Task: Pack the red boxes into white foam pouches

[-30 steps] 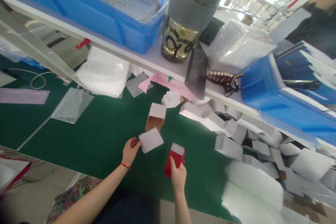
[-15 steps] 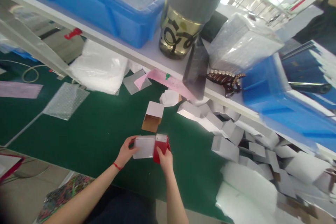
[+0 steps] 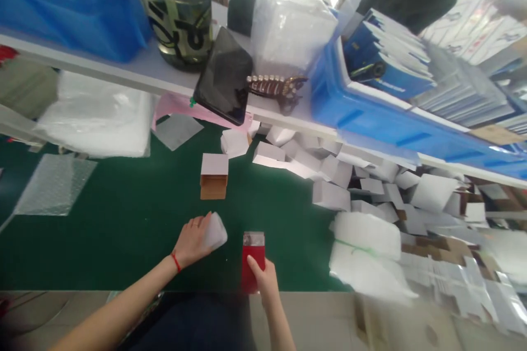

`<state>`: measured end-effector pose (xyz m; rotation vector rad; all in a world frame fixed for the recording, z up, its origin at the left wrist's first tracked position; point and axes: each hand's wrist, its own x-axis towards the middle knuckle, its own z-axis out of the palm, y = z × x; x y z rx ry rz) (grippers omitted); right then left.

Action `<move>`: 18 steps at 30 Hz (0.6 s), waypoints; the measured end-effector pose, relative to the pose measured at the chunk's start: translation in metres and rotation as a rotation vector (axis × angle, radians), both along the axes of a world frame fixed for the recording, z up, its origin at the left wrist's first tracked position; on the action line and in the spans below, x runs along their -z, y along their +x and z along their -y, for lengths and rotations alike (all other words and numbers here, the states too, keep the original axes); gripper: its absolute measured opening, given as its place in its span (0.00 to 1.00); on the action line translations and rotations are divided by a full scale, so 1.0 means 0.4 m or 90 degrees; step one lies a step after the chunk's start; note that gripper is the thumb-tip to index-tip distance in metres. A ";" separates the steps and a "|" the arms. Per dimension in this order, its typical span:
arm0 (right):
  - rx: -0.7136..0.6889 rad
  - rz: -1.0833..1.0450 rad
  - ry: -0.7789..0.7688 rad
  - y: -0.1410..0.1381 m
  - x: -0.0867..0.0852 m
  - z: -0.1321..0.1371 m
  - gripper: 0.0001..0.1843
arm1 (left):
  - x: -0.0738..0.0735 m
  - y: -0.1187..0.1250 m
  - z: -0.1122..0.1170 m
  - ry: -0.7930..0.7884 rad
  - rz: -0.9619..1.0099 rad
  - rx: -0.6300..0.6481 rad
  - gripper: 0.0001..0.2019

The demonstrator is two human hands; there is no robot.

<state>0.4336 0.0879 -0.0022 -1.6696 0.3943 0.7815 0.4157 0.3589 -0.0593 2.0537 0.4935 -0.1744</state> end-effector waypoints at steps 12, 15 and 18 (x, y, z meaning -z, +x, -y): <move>-0.344 0.000 0.037 -0.022 -0.065 -0.040 0.25 | -0.057 -0.135 -0.101 -0.203 -0.029 -0.207 0.26; -0.452 0.022 0.006 0.014 -0.097 -0.083 0.22 | -0.112 -0.148 -0.066 -0.302 -0.018 -0.187 0.27; -0.531 0.039 -0.016 0.038 -0.117 -0.118 0.19 | -0.154 -0.160 -0.005 -0.489 -0.068 -0.140 0.28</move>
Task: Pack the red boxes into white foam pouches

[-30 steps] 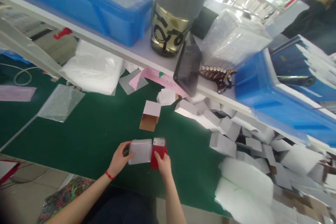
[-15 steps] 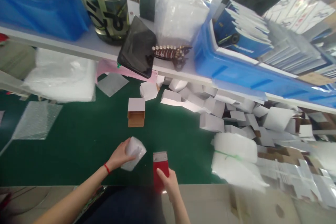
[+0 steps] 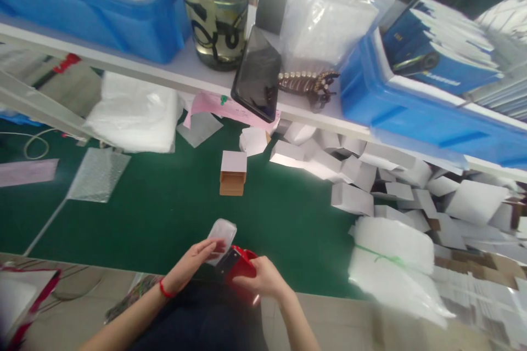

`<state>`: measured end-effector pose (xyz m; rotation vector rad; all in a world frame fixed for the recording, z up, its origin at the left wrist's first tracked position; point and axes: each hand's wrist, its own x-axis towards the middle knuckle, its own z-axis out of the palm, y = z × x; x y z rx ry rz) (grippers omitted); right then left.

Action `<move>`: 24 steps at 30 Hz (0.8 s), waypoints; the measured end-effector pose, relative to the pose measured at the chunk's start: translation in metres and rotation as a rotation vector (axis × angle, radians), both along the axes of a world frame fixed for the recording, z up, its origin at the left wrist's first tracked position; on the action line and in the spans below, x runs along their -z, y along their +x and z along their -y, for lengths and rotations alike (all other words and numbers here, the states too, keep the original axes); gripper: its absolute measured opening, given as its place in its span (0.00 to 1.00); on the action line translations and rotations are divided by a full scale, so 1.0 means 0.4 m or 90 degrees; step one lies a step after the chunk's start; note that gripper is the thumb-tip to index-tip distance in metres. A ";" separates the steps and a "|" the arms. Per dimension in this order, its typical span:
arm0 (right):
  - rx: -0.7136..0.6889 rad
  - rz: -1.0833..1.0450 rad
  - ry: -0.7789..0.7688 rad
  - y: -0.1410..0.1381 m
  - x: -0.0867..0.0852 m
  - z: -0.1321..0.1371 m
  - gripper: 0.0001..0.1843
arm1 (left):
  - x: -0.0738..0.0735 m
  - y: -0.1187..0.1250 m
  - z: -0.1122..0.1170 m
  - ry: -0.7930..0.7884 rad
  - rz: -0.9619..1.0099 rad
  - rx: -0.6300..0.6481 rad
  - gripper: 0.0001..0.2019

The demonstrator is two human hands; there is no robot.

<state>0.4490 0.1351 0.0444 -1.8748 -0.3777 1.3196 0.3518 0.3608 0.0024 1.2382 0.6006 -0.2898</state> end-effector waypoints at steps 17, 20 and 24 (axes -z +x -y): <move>-0.104 0.051 -0.037 0.038 -0.020 -0.068 0.17 | 0.013 0.020 0.025 -0.094 -0.100 -0.098 0.18; -0.094 0.031 -0.062 0.060 -0.016 -0.061 0.18 | 0.017 0.038 -0.002 -0.002 -0.067 -0.121 0.18; -0.100 0.087 -0.131 0.094 -0.007 -0.009 0.16 | 0.024 0.057 -0.104 0.116 -0.041 -0.176 0.20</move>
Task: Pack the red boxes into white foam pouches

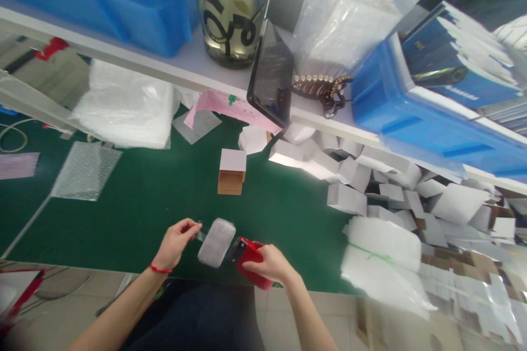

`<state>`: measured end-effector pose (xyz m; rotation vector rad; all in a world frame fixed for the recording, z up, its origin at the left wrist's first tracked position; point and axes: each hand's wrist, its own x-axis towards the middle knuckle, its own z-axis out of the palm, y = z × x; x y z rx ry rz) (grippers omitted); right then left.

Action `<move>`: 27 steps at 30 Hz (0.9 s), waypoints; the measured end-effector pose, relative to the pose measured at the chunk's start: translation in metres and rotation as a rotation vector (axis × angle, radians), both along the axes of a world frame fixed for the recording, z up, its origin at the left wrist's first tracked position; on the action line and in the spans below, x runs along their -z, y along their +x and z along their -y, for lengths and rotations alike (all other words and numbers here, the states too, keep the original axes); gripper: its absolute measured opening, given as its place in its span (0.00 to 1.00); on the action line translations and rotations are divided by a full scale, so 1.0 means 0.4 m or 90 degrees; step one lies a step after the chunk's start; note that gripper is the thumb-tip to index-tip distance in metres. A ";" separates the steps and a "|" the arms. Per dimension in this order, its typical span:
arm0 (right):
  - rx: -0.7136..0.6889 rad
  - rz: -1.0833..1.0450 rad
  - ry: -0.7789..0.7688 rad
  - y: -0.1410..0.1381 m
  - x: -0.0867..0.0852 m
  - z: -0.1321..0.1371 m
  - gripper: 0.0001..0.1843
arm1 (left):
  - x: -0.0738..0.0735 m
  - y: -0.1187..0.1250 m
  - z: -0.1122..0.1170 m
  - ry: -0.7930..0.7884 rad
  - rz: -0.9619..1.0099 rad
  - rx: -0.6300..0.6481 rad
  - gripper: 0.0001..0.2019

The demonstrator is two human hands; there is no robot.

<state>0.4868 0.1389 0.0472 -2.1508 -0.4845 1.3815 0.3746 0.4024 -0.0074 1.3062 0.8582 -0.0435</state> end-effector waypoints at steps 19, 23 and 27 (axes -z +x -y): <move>0.028 -0.020 -0.113 0.038 0.089 0.100 0.22 | 0.104 0.013 -0.003 0.155 -0.048 0.073 0.19; 0.037 -0.015 -0.131 0.039 0.127 0.066 0.22 | 0.156 0.015 0.014 0.191 -0.073 0.100 0.20; 0.056 -0.013 -0.137 0.030 0.162 0.009 0.21 | 0.187 0.017 0.031 0.238 -0.090 0.119 0.22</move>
